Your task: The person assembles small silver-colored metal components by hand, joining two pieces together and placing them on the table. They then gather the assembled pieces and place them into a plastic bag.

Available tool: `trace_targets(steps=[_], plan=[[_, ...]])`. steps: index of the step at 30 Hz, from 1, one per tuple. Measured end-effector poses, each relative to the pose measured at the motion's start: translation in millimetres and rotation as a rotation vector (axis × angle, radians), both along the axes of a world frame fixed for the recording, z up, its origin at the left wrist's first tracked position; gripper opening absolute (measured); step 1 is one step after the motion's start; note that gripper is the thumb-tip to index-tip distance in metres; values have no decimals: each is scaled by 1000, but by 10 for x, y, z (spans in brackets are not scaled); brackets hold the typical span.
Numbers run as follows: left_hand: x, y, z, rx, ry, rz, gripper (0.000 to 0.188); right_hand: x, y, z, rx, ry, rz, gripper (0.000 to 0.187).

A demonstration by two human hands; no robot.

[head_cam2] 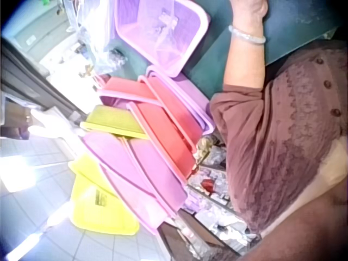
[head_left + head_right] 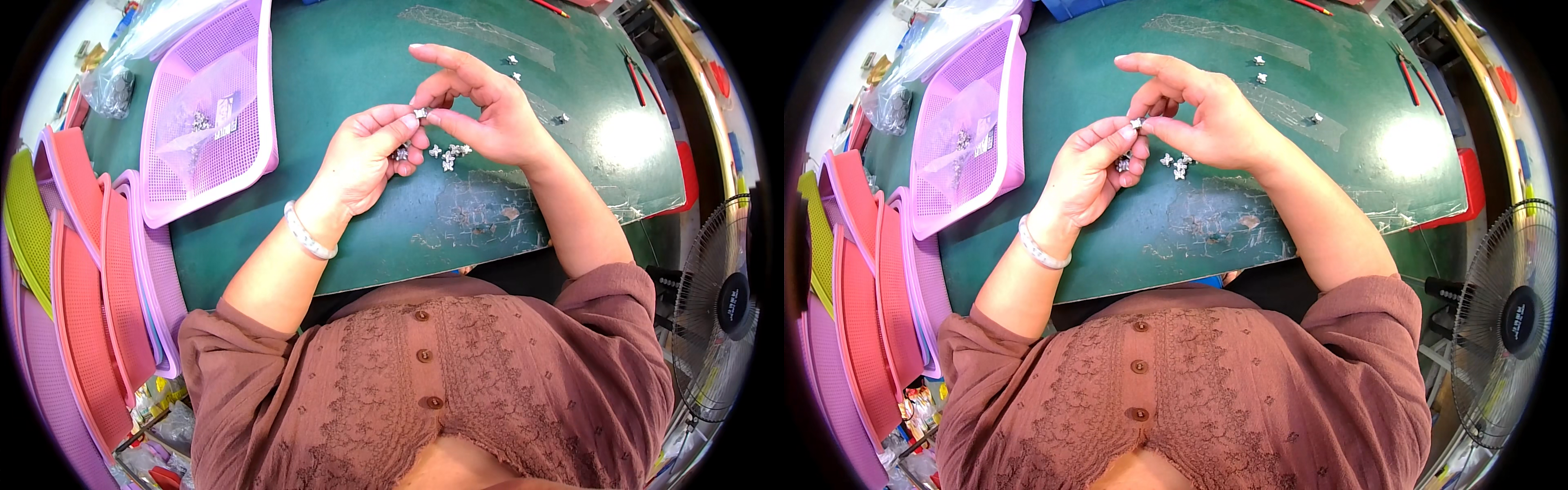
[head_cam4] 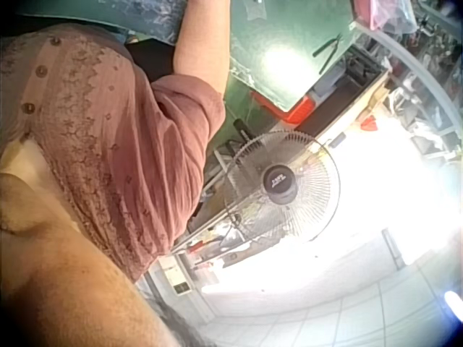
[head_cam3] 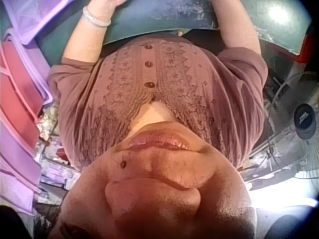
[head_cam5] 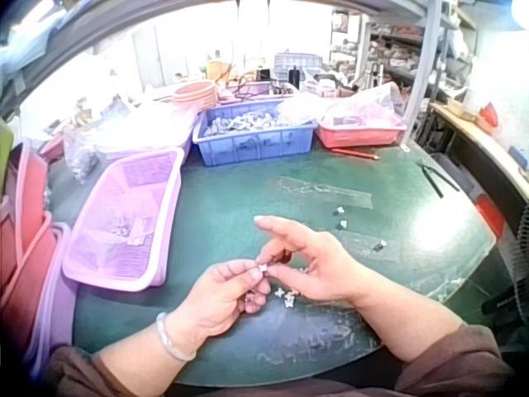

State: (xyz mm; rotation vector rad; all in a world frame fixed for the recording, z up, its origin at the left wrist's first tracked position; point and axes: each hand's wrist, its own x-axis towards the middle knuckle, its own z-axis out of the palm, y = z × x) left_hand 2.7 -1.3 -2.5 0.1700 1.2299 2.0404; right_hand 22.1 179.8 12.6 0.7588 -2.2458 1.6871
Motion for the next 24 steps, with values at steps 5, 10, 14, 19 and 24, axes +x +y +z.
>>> trace_targets(steps=[5, 10, 14, 19, 24], plan=[[-3, 2, -6, 0, -5, -5, 12, 7, -4, 2, 1, -3, -1, 56], [-1, 3, 9, -4, 2, 2, 13, 6, -7, 8, 8, 18, -19, 56], [-12, 2, -12, 6, 5, -14, 13, 1, -3, 4, 24, 30, -28, 57], [-8, 9, -13, 25, -60, -29, 13, 1, -16, -5, 43, 63, -25, 58], [-21, -3, -19, 61, -95, -54, 13, 22, -2, 36, 139, 73, 3, 59]])
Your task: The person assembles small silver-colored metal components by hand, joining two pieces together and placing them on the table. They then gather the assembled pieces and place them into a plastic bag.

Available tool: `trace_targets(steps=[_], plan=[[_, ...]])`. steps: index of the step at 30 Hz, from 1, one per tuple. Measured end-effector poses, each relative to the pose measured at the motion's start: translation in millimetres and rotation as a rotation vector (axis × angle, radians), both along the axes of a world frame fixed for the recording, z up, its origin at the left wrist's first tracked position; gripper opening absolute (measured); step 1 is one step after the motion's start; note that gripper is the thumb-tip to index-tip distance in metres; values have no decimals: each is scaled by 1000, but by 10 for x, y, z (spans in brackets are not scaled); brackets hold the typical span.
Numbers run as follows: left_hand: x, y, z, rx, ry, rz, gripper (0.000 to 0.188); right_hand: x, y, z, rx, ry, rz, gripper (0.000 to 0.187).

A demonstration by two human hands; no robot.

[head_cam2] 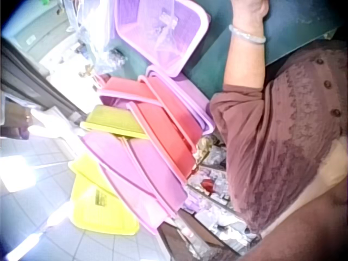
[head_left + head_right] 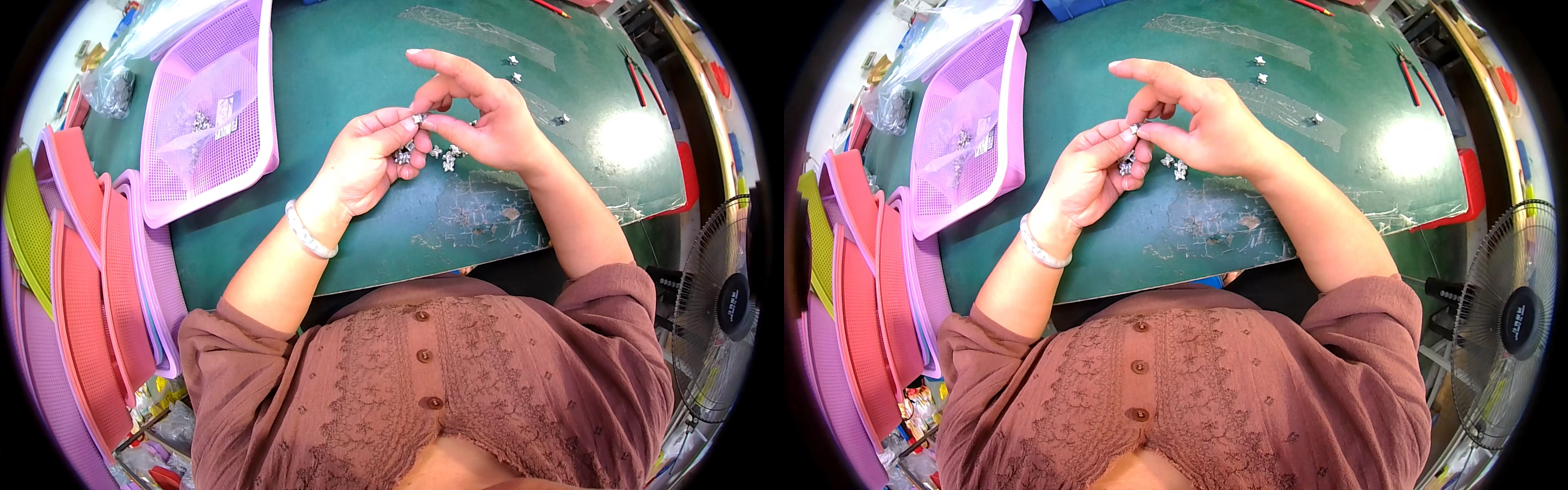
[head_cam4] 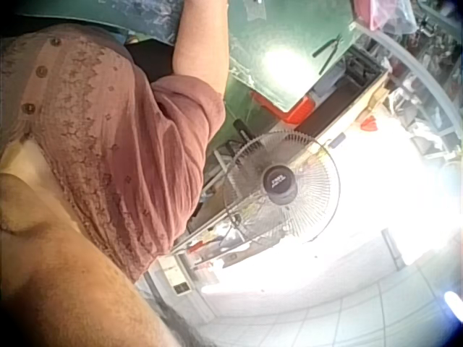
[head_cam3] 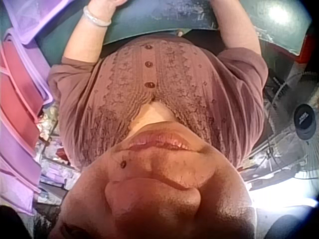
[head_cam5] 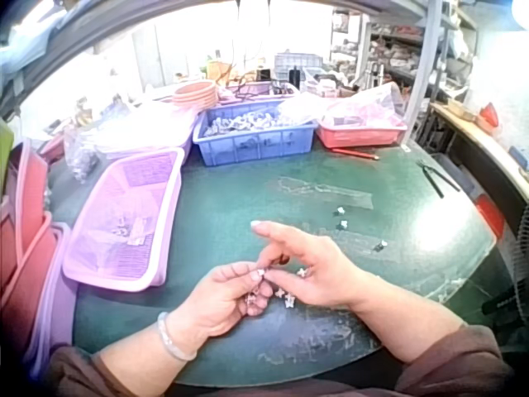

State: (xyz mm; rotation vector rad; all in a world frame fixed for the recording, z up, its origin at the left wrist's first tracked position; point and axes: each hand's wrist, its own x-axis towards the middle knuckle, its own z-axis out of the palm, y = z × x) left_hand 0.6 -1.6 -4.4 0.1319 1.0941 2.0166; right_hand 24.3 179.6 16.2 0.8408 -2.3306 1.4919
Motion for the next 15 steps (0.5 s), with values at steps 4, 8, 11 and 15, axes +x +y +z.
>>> trace_targets(steps=[4, 8, 11, 15], plan=[[-20, -14, 15, 61, 4, -28, 14, 3, -1, -5, -4, 22, -16, 60], [-17, -15, 24, 54, 10, -24, 13, 1, -4, 11, 16, 50, -21, 60], [-7, -7, 24, 46, -5, -16, 13, 4, -6, 12, 8, 20, -11, 61], [-6, -7, 14, 52, 7, -5, 14, -10, -3, -16, -15, 40, -22, 61]])
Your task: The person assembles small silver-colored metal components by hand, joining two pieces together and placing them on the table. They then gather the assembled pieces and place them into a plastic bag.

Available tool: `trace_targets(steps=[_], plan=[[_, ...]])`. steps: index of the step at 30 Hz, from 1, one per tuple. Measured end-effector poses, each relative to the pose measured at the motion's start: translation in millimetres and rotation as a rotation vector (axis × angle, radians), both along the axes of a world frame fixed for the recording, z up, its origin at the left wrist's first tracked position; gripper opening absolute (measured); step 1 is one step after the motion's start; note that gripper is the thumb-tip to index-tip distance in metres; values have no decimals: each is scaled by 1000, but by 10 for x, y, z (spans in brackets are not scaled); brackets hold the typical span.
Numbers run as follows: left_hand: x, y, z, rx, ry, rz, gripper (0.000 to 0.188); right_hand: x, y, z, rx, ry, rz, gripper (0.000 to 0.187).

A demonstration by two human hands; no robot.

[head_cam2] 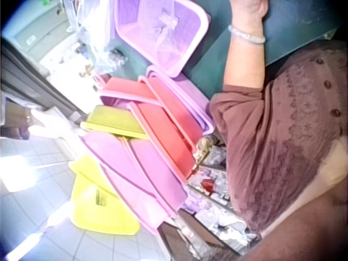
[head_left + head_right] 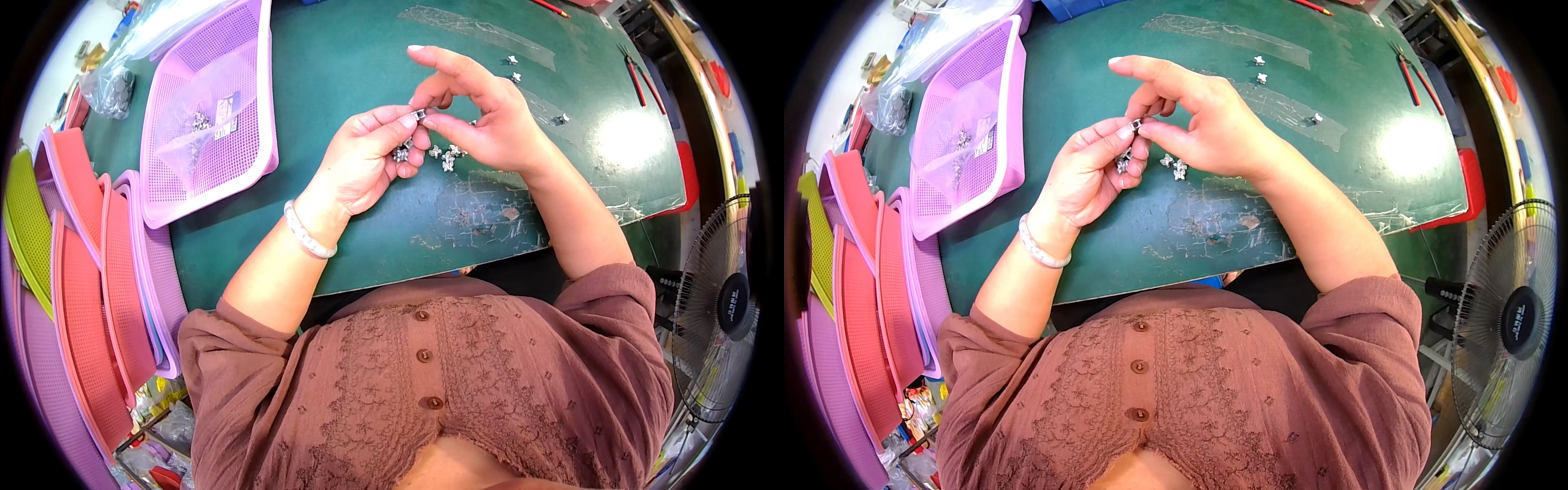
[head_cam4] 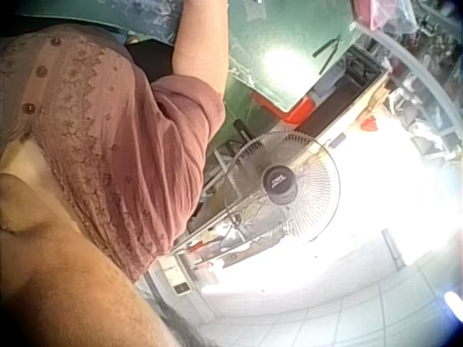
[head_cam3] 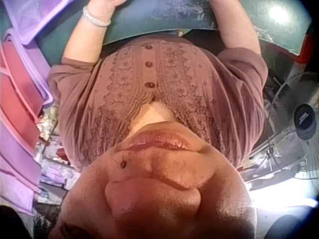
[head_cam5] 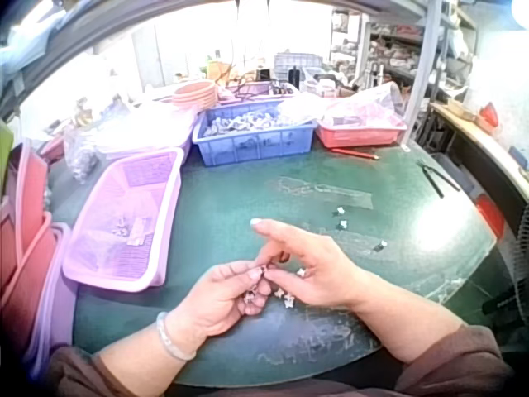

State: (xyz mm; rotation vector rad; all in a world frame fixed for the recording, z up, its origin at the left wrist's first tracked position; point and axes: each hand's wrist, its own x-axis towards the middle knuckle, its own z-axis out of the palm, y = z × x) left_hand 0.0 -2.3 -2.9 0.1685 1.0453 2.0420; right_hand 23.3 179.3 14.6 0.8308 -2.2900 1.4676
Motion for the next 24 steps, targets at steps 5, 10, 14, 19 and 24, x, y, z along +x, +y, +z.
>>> trace_targets(steps=[5, 10, 14, 19, 24], plan=[[2, -2, -4, -12, 15, 12, 15, -19, -10, -22, -49, 16, -11, 60], [3, -2, -16, -14, 26, 15, 16, -17, -11, -16, -31, 26, -21, 60], [2, -1, -13, -19, 21, 18, 16, -17, -11, -13, -42, 27, -19, 60], [5, 6, -19, -25, 30, 29, 16, -25, -1, -20, -56, 17, -18, 60], [-1, 2, -22, -25, 44, 32, 17, -34, 4, -25, -65, 22, -18, 59]])
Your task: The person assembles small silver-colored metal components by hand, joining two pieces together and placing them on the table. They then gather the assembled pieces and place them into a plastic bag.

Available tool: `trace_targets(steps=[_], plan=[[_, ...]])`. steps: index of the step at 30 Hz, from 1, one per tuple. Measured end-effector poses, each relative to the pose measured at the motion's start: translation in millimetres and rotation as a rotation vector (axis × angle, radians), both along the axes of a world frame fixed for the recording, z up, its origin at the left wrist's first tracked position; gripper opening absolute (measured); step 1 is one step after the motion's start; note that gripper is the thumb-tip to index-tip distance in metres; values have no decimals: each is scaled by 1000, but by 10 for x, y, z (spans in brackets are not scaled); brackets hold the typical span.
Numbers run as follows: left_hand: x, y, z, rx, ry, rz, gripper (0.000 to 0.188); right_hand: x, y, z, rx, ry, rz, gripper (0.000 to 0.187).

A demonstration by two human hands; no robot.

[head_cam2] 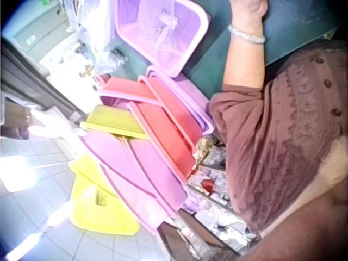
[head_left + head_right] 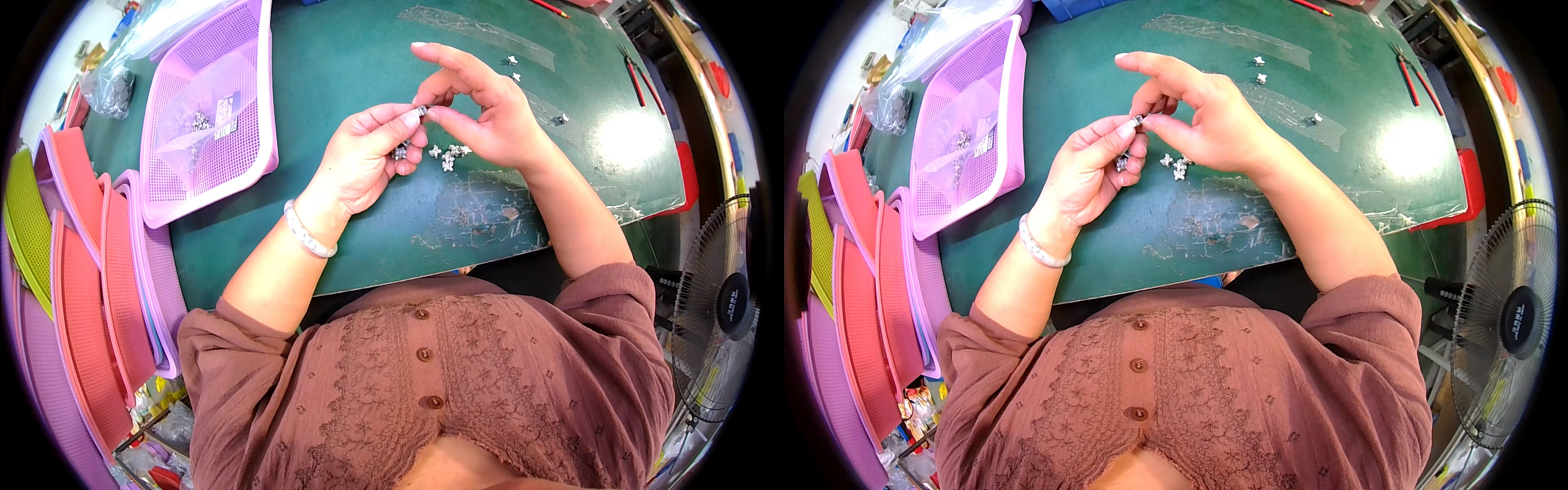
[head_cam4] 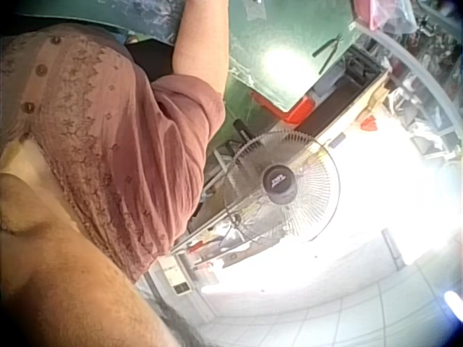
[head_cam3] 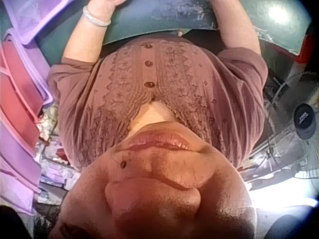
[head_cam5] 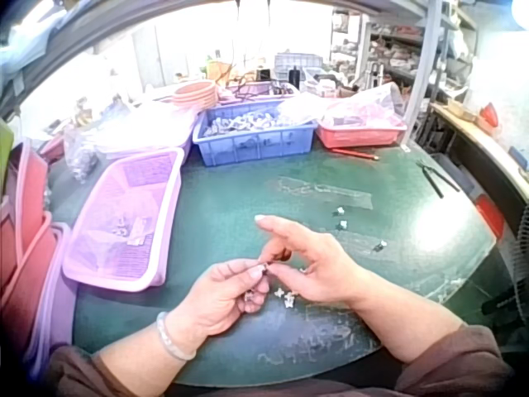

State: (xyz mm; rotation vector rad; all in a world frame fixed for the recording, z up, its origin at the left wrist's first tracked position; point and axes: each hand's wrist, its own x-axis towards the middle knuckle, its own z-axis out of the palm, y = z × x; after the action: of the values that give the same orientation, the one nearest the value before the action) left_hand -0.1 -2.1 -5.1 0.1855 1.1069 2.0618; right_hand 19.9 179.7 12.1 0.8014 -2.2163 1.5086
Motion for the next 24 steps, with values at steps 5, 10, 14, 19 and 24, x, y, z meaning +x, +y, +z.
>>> trace_targets(steps=[5, 10, 14, 19, 24], plan=[[4, 8, 13, -15, 7, 13, 16, 0, 1, -1, -4, -13, -7, 59], [9, 7, 26, -21, 8, 18, 15, -4, 6, 0, 3, 0, -8, 58], [8, 7, 36, -20, 6, 15, 14, 4, 0, 9, 0, -4, -10, 58], [10, 15, 43, -61, 16, 44, 16, 13, 26, 28, 58, -76, 15, 60], [-31, 8, 32, -60, 26, 99, 18, -5, 57, 16, 139, -155, -31, 61]])
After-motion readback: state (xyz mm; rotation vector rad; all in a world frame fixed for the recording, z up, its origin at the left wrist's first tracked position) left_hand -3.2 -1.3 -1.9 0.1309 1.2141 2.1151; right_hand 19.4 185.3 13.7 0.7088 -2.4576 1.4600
